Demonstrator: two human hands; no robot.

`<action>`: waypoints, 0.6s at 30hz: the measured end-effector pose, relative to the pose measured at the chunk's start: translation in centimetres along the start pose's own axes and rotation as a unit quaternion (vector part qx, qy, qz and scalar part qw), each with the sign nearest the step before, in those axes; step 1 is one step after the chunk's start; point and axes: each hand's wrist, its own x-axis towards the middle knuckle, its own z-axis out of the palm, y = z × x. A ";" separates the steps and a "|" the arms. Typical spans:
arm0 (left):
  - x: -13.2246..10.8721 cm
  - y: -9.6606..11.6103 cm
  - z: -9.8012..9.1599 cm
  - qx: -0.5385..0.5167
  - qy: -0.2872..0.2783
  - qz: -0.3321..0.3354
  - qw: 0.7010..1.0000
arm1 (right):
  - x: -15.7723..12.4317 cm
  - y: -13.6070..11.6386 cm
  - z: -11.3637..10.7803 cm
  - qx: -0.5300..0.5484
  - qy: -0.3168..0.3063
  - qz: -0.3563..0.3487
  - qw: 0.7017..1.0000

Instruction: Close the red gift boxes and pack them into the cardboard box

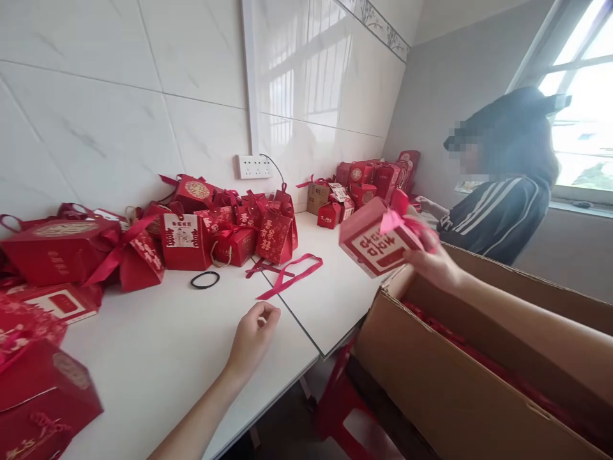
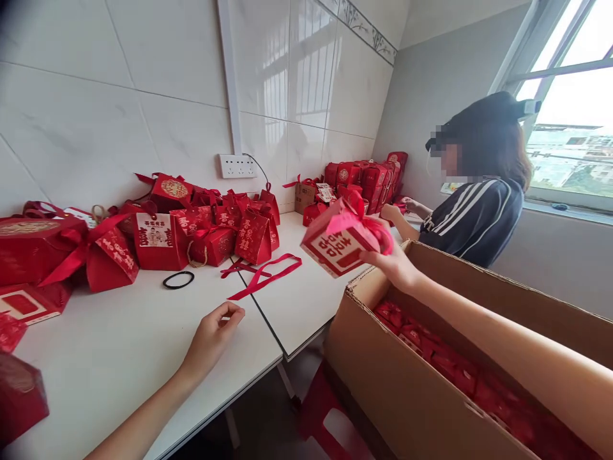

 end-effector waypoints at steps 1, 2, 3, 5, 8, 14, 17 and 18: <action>-0.2 0.1 0.2 0.021 -0.010 0.019 1.000 | -0.5 0.4 -2.5 -0.124 0.019 -0.078 0.989; -0.3 0.1 0.3 0.042 -0.017 0.039 0.998 | -1.3 1.0 -5.0 -0.242 0.026 -0.141 0.960; -0.4 0.2 0.4 0.062 -0.022 0.054 0.996 | -2.4 1.7 -7.3 -0.331 0.035 -0.200 0.921; -0.4 0.2 0.5 0.091 -0.026 0.072 0.993 | -5.3 3.5 -11.1 -0.435 0.026 -0.221 0.872; 0.0 0.1 0.6 0.105 -0.031 0.064 0.992 | -11.2 6.7 -13.4 -0.482 0.039 -0.117 0.867; 0.5 -0.5 0.5 0.132 -0.025 0.010 0.991 | -23.1 12.6 -11.8 -0.384 0.012 0.167 0.908; 0.4 -0.3 0.4 0.149 -0.029 -0.008 0.988 | -27.0 14.7 -11.7 -0.381 0.072 0.258 0.885; 0.4 -0.2 0.4 0.156 -0.033 -0.009 0.987 | -27.9 15.3 -11.8 -0.386 0.079 0.280 0.875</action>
